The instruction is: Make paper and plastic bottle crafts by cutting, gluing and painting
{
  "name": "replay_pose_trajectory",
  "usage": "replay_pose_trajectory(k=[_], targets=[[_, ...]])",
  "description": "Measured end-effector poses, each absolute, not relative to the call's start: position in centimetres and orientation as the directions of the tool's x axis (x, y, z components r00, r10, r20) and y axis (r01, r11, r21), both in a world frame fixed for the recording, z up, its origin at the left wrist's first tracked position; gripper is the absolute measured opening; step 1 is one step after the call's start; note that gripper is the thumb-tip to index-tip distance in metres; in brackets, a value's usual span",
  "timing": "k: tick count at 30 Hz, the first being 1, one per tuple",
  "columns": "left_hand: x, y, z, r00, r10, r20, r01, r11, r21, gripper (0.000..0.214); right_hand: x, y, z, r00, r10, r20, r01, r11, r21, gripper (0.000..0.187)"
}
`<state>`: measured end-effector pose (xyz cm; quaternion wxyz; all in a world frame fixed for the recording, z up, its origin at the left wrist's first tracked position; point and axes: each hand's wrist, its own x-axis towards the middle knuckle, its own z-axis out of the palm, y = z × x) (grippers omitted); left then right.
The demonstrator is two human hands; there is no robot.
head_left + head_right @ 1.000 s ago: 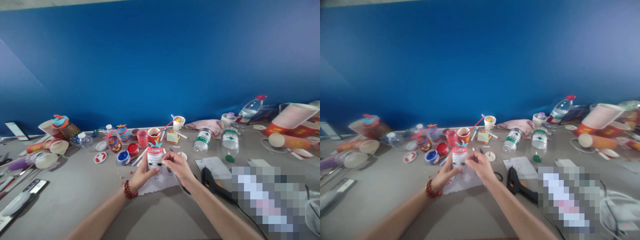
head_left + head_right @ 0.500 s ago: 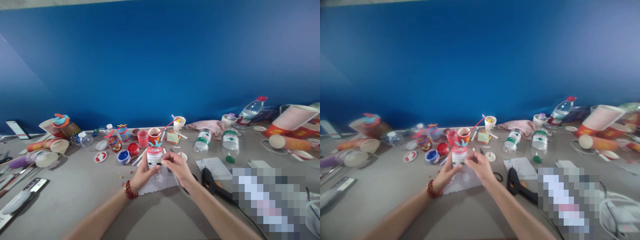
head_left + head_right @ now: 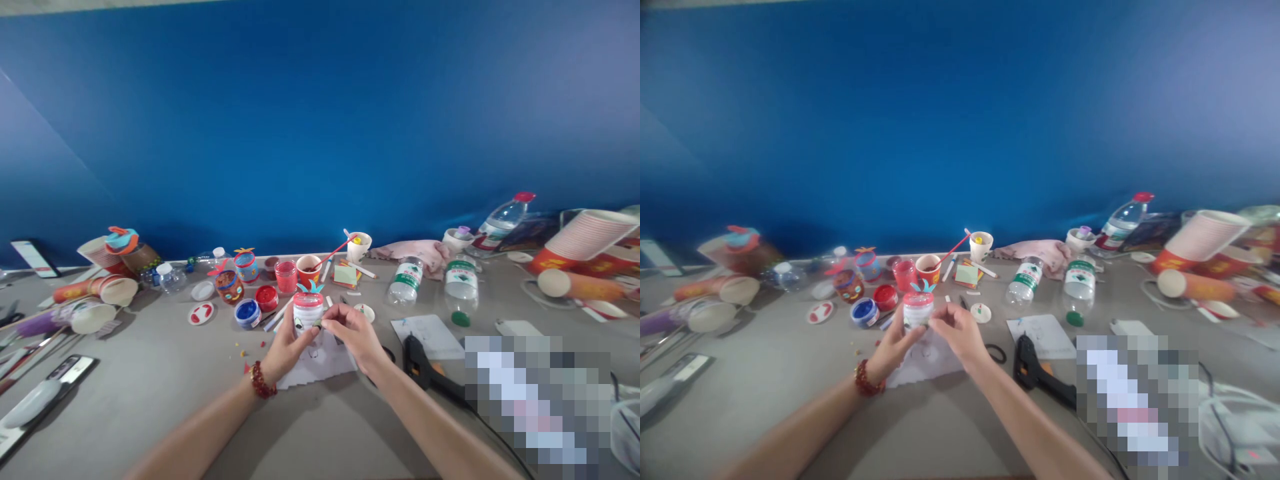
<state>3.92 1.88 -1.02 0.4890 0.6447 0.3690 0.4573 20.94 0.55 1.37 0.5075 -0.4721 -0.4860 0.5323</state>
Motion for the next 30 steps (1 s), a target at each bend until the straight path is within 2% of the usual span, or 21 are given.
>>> replay_pose_trajectory(k=[6,14,30], targets=[[4.0,1.8,-1.0,0.287,0.931,0.227,0.011,-0.24,0.971,0.055,20.9,0.5,1.3,-0.058,0.998,0.012,-0.089,0.006,-0.996,0.014],[4.2,1.6,-0.8,0.286,0.936,0.206,-0.027,-0.207,0.978,0.053,20.6,0.6,1.0,-0.054,0.992,0.118,-0.095,0.113,-0.989,0.024],[4.0,1.9,-1.2,0.277,0.921,0.274,0.042,-0.296,0.954,0.049,20.5,0.8,0.1,-0.026,0.993,0.111,-0.072,0.109,-0.991,0.027]])
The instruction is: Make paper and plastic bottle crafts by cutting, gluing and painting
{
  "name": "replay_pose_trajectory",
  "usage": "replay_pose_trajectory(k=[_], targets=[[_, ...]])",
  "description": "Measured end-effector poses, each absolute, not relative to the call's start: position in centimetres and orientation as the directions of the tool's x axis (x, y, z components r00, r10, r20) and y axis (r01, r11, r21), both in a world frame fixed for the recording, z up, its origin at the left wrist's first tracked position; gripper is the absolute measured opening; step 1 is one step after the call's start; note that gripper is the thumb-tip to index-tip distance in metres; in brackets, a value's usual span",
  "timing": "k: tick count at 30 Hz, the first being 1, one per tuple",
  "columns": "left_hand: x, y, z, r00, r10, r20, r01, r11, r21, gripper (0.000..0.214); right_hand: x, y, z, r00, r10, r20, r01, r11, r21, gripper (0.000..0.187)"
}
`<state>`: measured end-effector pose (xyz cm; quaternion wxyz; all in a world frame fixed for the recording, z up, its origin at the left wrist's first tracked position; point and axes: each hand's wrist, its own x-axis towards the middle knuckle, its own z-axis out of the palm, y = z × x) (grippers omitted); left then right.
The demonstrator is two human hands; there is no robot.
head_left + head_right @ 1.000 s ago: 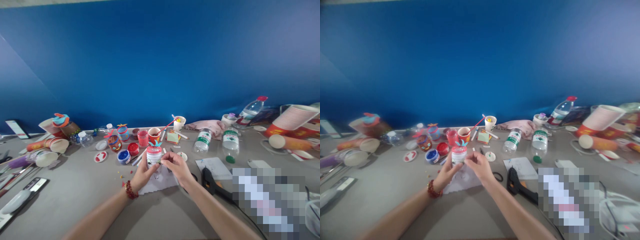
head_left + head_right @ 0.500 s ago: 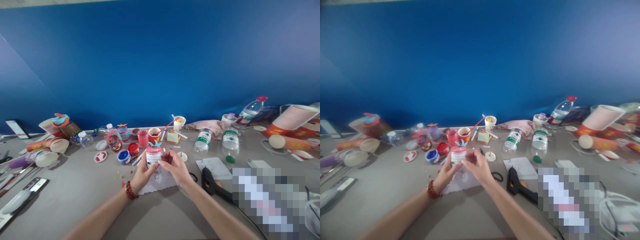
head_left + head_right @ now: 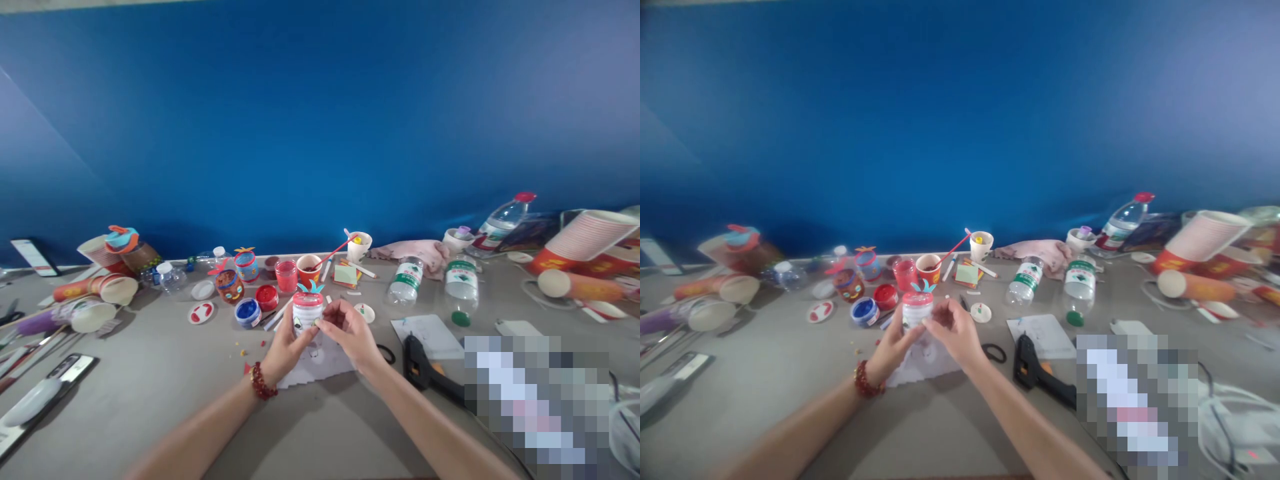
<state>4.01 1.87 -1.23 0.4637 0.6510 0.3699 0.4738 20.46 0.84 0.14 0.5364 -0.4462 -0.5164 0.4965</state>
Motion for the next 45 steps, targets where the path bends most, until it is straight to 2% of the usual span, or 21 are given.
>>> replay_pose_trajectory(k=[12,19,27,34,38,41,45], targets=[[3.95,1.86,-1.06,0.285,0.92,0.269,0.01,-0.284,0.959,0.05,20.23,0.8,0.25,0.002,0.994,0.109,-0.076,0.109,-0.991,0.03],[4.09,1.41,-1.11,0.299,0.952,0.06,-0.157,-0.013,0.988,0.056,20.35,0.7,0.23,-0.019,0.992,0.124,-0.107,0.121,-0.987,0.03],[4.14,1.32,-1.21,0.296,0.955,-0.008,-0.234,0.081,0.969,0.058,20.42,0.81,-0.38,-0.037,0.978,0.206,-0.1,0.201,-0.974,0.025],[4.28,1.22,-0.89,0.31,0.951,-0.014,-0.275,0.104,0.956,0.06,20.47,0.71,-0.24,-0.03,0.957,0.289,-0.01,0.289,-0.957,0.024],[4.2,1.2,-0.99,0.333,0.943,-0.001,-0.285,0.101,0.953,0.059,20.58,0.63,-0.09,-0.037,0.969,0.244,-0.035,0.243,-0.969,0.023],[4.04,1.33,-1.27,0.32,0.946,0.053,-0.268,0.036,0.963,0.057,20.59,0.67,-0.14,-0.035,0.977,0.21,-0.06,0.208,-0.976,0.024],[3.96,1.49,-1.48,0.286,0.95,0.124,-0.212,-0.064,0.975,0.054,20.44,0.72,-0.33,-0.018,0.965,0.261,-0.009,0.261,-0.965,0.025]])
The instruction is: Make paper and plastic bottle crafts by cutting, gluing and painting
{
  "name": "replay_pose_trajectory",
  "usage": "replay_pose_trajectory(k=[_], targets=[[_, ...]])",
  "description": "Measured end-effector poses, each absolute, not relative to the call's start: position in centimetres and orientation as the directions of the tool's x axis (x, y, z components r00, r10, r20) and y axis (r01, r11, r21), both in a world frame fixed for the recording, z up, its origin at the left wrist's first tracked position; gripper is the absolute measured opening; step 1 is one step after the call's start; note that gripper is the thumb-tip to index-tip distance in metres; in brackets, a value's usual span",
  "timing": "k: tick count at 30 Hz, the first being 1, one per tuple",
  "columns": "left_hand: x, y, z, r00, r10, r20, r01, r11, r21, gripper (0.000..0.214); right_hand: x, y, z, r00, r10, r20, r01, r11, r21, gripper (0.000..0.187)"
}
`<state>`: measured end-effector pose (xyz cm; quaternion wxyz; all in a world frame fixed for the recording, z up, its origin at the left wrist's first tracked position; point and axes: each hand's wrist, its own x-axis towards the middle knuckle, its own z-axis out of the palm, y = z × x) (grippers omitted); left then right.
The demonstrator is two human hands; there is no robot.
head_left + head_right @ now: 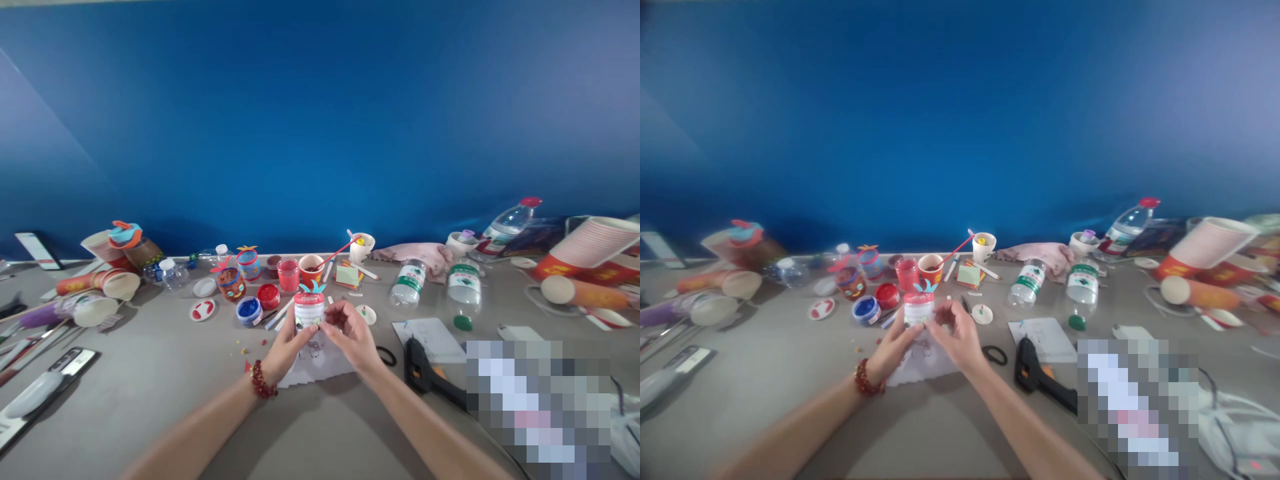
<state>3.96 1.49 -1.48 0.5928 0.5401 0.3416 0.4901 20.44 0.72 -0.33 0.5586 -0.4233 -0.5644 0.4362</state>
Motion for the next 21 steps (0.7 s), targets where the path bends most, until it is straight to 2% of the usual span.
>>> replay_pose_trajectory(k=[6,14,21], targets=[[4.08,1.36,-0.9,0.281,0.947,0.156,-0.178,-0.109,0.978,0.056,20.43,0.66,-0.4,-0.011,0.954,0.298,0.036,0.299,-0.954,0.021],[4.19,1.36,-0.86,0.323,0.918,0.231,-0.155,-0.189,0.97,0.058,20.54,0.79,-0.69,0.02,0.959,0.284,0.106,0.281,-0.954,0.029],[4.12,1.42,-1.14,0.349,0.911,0.219,-0.154,-0.175,0.972,0.062,20.55,1.08,-0.62,0.023,0.977,0.213,0.022,0.213,-0.977,0.029]])
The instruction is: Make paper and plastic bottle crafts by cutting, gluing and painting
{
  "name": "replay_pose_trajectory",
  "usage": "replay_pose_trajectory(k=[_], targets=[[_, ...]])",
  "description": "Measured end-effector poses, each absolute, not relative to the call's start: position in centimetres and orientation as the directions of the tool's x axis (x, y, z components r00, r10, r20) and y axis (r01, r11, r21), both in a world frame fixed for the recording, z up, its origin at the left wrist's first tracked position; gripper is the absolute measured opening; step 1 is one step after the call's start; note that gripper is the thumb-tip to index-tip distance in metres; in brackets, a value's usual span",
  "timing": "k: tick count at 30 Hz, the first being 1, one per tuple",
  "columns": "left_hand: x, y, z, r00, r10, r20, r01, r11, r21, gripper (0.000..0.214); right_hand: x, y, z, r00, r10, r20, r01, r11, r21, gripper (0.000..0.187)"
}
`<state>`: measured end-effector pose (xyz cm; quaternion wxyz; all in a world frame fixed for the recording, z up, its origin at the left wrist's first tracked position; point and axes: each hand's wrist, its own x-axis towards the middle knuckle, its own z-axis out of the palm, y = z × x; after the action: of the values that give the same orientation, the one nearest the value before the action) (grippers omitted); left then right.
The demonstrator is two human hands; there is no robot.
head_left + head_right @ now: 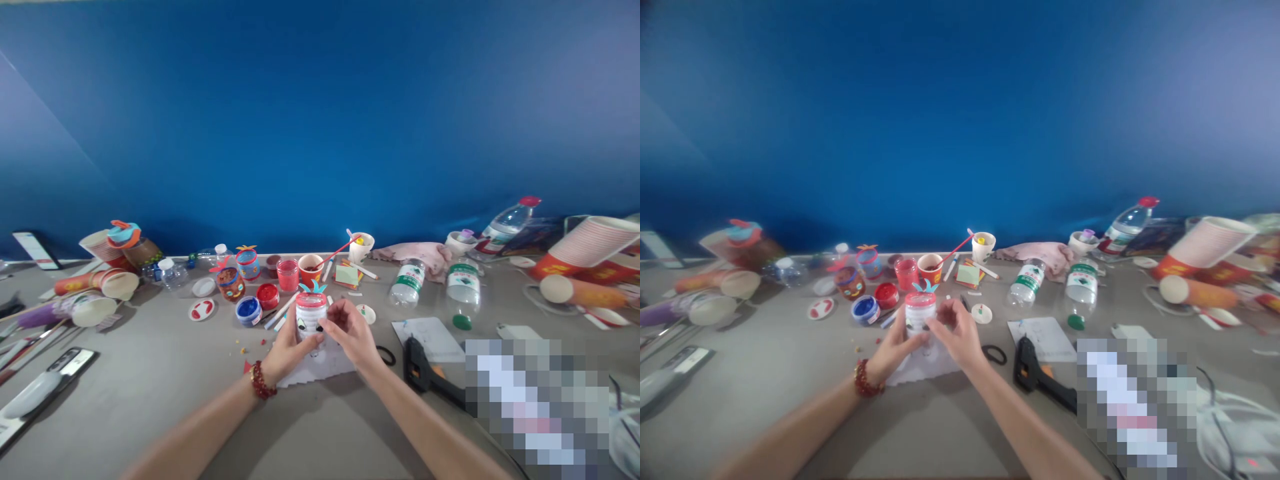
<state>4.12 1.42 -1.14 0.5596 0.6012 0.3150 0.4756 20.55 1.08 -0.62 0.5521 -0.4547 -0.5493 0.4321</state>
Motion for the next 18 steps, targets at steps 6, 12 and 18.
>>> replay_pose_trajectory(k=[6,12,18], targets=[[4.2,1.28,-0.93,0.378,0.92,0.104,-0.23,-0.016,0.973,0.064,20.71,1.06,-0.65,0.013,0.98,0.198,0.006,0.198,-0.98,0.032],[4.11,1.16,-0.66,0.389,0.92,0.053,-0.278,0.063,0.958,0.07,20.86,0.96,-0.81,0.004,0.966,0.257,0.016,0.257,-0.966,0.034],[4.21,1.31,-0.45,0.372,0.923,0.095,-0.226,-0.009,0.974,0.07,20.79,1.18,-1.2,0.016,0.97,0.242,0.04,0.241,-0.97,0.032]])
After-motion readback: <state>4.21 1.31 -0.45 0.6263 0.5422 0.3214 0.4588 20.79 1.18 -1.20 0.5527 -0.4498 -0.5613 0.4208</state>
